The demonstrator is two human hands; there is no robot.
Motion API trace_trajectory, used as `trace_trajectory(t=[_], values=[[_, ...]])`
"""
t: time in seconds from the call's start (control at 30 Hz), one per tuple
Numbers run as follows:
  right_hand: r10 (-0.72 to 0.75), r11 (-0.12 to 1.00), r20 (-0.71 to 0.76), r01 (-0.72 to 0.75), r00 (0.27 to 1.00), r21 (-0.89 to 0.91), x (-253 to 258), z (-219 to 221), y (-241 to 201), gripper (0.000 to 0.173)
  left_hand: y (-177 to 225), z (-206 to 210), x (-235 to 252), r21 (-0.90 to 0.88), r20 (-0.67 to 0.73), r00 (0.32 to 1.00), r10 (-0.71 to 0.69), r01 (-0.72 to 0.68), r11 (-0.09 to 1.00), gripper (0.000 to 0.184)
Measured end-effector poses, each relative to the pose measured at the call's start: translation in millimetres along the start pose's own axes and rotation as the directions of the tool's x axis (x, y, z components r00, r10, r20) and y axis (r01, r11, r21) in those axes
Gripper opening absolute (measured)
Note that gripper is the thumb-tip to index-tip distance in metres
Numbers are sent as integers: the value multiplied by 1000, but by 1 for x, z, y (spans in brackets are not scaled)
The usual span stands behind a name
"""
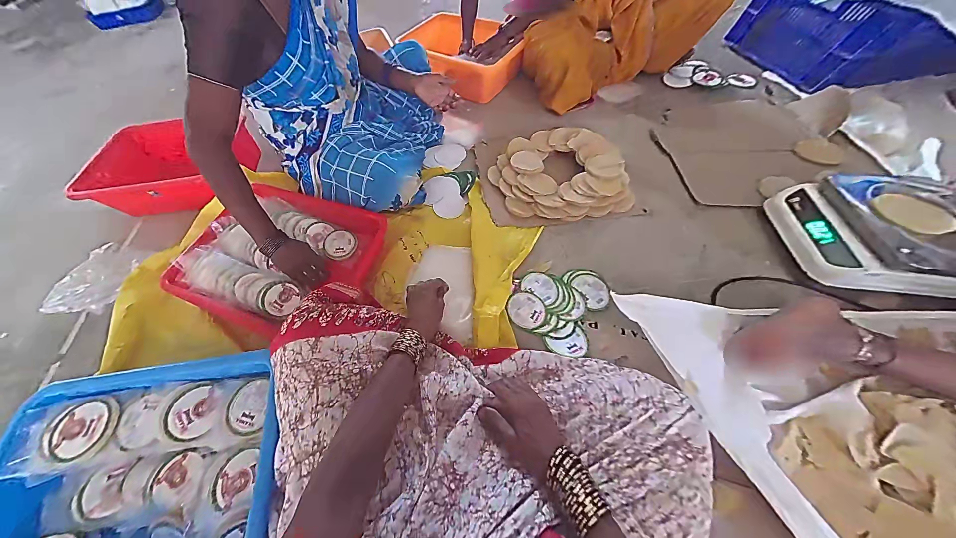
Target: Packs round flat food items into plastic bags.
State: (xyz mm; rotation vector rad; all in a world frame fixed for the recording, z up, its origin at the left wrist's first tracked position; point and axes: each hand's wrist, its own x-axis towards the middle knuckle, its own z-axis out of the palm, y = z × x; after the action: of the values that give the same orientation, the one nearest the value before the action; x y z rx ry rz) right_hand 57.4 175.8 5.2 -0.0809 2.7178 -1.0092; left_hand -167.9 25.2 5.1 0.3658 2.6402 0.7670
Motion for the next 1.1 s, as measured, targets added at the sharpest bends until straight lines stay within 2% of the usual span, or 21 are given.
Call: trace_trajectory(t=[0.07,0.13,0.23,0.3,0.33,0.4,0.43,0.47,0.53,0.6,0.73,0.77,0.8,0.87,0.9,0.93,0.97,1.0,1.03,1.07,1.1], values=[[13,994,-41,-9,999,110,-3,-2,1,48,0,-4,-9,-223,-250,966,66,-124,967,30],[22,951,-262,61,965,305,-7,1,4,52,7,-10,-26,-310,-399,903,160,-297,903,28],[-62,919,-590,277,805,282,-6,-19,-3,91,23,-16,-68,-222,-381,824,419,-522,824,28],[-122,920,-641,329,758,214,-5,-43,-19,100,38,-12,-99,-175,-302,751,587,-649,740,32],[-132,924,-640,327,757,197,-5,-52,-28,90,47,-10,-111,-181,-279,713,644,-697,694,37],[-119,906,-621,341,775,252,-4,-62,-42,41,58,-4,-124,-230,-340,644,685,-763,604,44],[-98,869,-625,372,775,325,-6,-65,-46,22,60,-6,-128,-287,-367,641,674,-767,574,44],[-62,832,-646,398,761,388,-9,-69,-48,14,60,-10,-130,-359,-366,663,653,-748,559,42],[45,766,-711,432,702,475,-18,-75,-47,7,55,-21,-134,-510,-264,745,613,-647,567,30],[135,713,-741,454,658,534,-27,-75,-46,8,47,-24,-138,-650,-171,783,598,-546,528,14],[159,735,-646,348,747,582,-42,-63,-44,3,45,-8,-144,-906,-284,868,407,-382,184,8],[159,767,-626,304,764,565,-45,-61,-46,11,48,-6,-145,-907,-307,884,352,-384,173,14],[149,800,-614,271,775,536,-48,-62,-48,27,51,-6,-147,-875,-329,881,341,-420,240,19],[95,832,-576,253,812,494,-53,-68,-54,63,50,-7,-150,-703,-366,797,481,-575,419,22],[69,846,-542,239,838,478,-54,-72,-58,73,51,-7,-151,-603,-345,743,574,-644,471,24],[50,860,-500,217,865,461,-55,-74,-62,73,54,-9,-154,-532,-312,700,642,-689,492,29],[40,858,-460,206,887,471,-54,-75,-66,61,58,-9,-156,-500,-289,667,687,-717,486,32],[40,838,-438,208,898,504,-53,-73,-68,38,61,-10,-157,-501,-287,652,702,-727,470,31],[60,806,-442,217,895,551,-51,-71,-70,18,64,-11,-158,-536,-292,664,688,-710,456,26],[96,771,-472,234,876,592,-50,-69,-72,6,67,-14,-159,-580,-292,694,658,-676,455,26],[136,750,-525,259,840,609,-49,-68,-71,5,68,-17,-160,-629,-273,739,616,-621,467,40]])
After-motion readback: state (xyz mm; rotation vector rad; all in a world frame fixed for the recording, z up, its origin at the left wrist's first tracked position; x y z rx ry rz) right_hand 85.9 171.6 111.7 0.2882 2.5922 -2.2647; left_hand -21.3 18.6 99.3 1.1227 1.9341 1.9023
